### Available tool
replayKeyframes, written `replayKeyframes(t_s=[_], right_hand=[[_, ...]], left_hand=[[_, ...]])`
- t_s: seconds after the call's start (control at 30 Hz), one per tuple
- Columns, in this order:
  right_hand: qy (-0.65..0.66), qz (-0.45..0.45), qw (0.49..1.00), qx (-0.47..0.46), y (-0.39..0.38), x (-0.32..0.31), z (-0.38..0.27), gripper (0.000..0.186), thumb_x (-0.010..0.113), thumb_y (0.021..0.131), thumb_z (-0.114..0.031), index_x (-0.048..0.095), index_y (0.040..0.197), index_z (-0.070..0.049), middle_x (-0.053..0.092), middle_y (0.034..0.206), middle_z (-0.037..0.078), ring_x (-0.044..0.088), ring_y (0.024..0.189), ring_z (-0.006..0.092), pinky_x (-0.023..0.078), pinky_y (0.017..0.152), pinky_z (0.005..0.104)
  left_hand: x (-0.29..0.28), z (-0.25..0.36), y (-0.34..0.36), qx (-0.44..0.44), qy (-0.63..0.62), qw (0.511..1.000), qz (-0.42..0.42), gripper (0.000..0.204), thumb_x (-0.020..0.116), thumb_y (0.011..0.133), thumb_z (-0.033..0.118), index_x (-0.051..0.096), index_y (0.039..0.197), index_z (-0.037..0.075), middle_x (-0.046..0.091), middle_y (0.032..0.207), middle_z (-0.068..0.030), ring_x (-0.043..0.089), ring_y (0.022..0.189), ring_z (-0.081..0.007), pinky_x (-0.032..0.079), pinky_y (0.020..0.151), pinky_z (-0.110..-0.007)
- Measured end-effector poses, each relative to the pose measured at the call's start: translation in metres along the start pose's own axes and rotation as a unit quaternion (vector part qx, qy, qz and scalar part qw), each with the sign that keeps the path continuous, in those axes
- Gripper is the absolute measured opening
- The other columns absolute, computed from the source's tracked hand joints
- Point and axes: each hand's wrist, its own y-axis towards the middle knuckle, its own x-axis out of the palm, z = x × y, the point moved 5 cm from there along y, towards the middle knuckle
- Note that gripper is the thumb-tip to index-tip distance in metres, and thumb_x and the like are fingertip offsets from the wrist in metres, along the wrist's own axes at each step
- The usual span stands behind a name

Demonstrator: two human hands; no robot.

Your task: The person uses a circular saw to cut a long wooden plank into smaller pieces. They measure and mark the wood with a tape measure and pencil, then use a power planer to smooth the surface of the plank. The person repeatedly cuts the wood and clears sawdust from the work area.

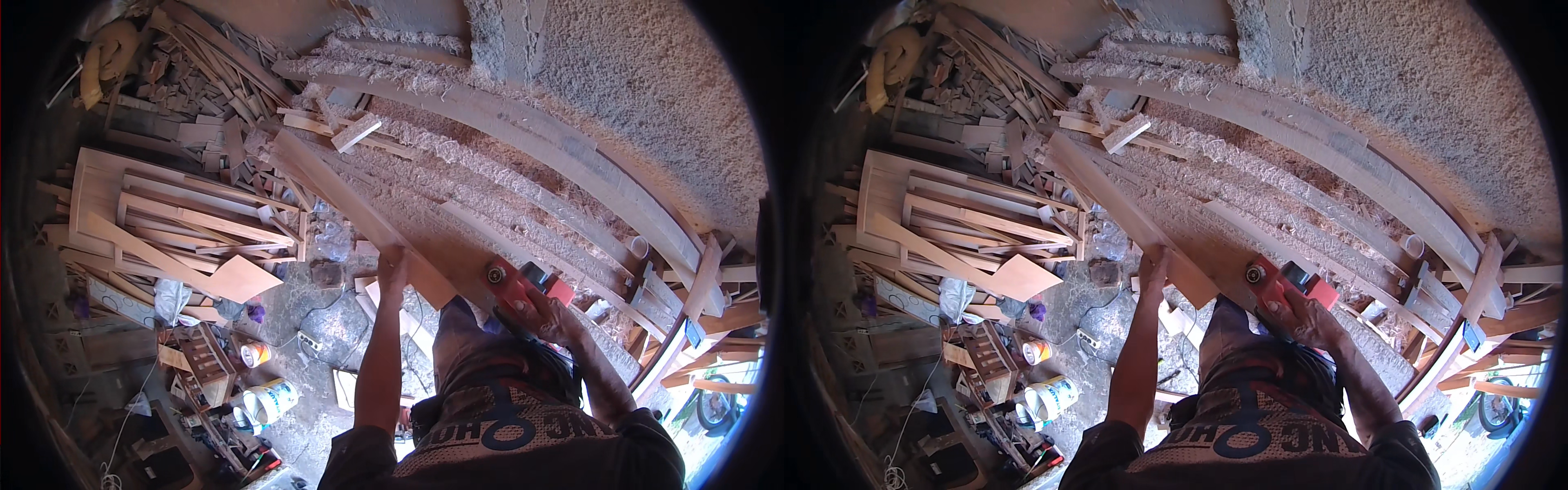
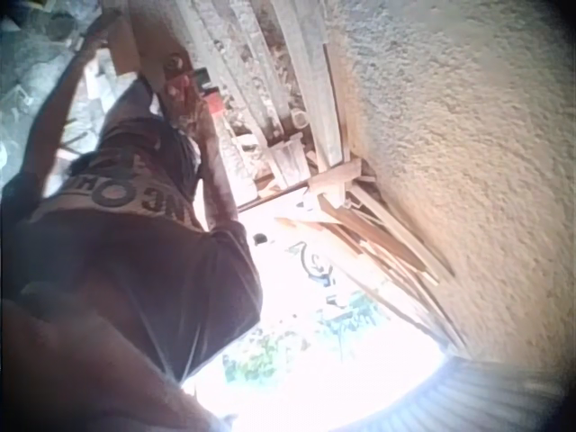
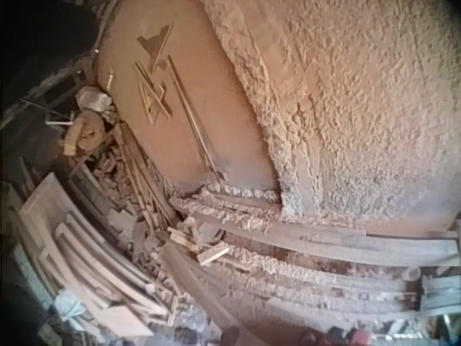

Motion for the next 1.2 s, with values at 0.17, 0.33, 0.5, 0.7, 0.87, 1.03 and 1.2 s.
replayKeyframes(t_s=[0.17, 0.33, 0.5, 0.7, 0.87, 1.03, 1.2], right_hand=[[0.072, -0.06, 0.989, 0.111, 0.017, -0.014, -0.01, 0.049, 0.045, 0.105, -0.035, 0.038, 0.144, -0.005, 0.061, 0.113, 0.033, 0.068, 0.083, 0.0439, 0.055, 0.066, 0.0483], [0.021, -0.024, 0.999, 0.004, 0.009, -0.002, -0.003, 0.065, 0.049, 0.097, -0.034, 0.026, 0.151, -0.008, 0.06, 0.11, 0.034, 0.065, 0.08, 0.0425, 0.05, 0.065, 0.0467], [0.027, 0.024, 0.999, -0.033, 0.005, -0.001, -0.003, 0.095, 0.062, 0.084, 0.004, 0.009, 0.159, -0.021, 0.048, 0.13, 0.04, 0.062, 0.055, 0.036, 0.048, 0.039, 0.039], [0.061, -0.009, 0.998, 0.022, 0.009, -0.003, -0.002, 0.086, 0.059, 0.087, -0.007, 0.011, 0.158, -0.018, 0.051, 0.125, 0.038, 0.063, 0.063, 0.0393, 0.048, 0.047, 0.0423], [0.163, -0.089, 0.962, 0.202, 0.008, -0.001, 0.006, 0.068, 0.041, 0.104, -0.051, 0.029, 0.152, -0.005, 0.064, 0.106, 0.032, 0.066, 0.095, 0.0478, 0.052, 0.076, 0.0509], [-0.016, 0.036, 0.996, -0.074, 0.011, -0.015, -0.013, 0.075, 0.057, 0.095, -0.012, 0.015, 0.158, -0.018, 0.055, 0.121, 0.032, 0.065, 0.075, 0.0445, 0.052, 0.051, 0.0455], [-0.039, 0.024, 0.994, -0.097, 0.02, -0.021, -0.022, 0.102, 0.064, 0.082, 0.004, 0.004, 0.16, -0.022, 0.057, 0.108, 0.027, 0.062, 0.06, 0.0404, 0.046, 0.041, 0.0435]], left_hand=[[0.012, -0.001, 0.003, 0.076, 0.199, 0.977, -0.02, 0.054, 0.077, 0.081, 0.018, 0.055, 0.128, 0.003, 0.068, 0.107, -0.0119, 0.071, 0.086, -0.0216, 0.059, 0.07, -0.034], [0.009, -0.025, -0.005, -0.062, -0.19, 0.976, -0.083, 0.075, 0.071, 0.08, 0.009, 0.035, 0.146, 0.008, 0.062, 0.116, -0.0102, 0.068, 0.099, -0.0238, 0.06, 0.074, -0.037], [0.012, -0.027, -0.011, -0.052, -0.31, 0.941, -0.129, 0.056, 0.064, 0.087, 0.02, 0.044, 0.137, 0.008, 0.061, 0.113, -0.0065, 0.065, 0.102, -0.0223, 0.058, 0.077, -0.037], [-0.001, -0.063, -0.002, -0.155, -0.267, 0.946, -0.095, 0.036, 0.06, 0.087, 0.026, 0.056, 0.121, 0.012, 0.058, 0.101, -0.0062, 0.061, 0.09, -0.0174, 0.053, 0.065, -0.033], [0.006, -0.056, -0.003, -0.122, -0.273, 0.952, -0.071, 0.042, 0.06, 0.088, 0.028, 0.052, 0.127, 0.012, 0.058, 0.107, -0.0061, 0.061, 0.093, -0.0175, 0.053, 0.065, -0.033], [0.009, -0.05, -0.011, -0.103, -0.268, 0.956, -0.058, 0.053, 0.062, 0.089, 0.027, 0.047, 0.138, 0.015, 0.058, 0.115, -0.0055, 0.061, 0.097, -0.0179, 0.053, 0.069, -0.033], [0.01, -0.057, -0.012, -0.077, -0.277, 0.957, -0.042, 0.055, 0.066, 0.092, 0.033, 0.046, 0.141, 0.017, 0.058, 0.121, -0.0036, 0.06, 0.106, -0.019, 0.053, 0.079, -0.037]])
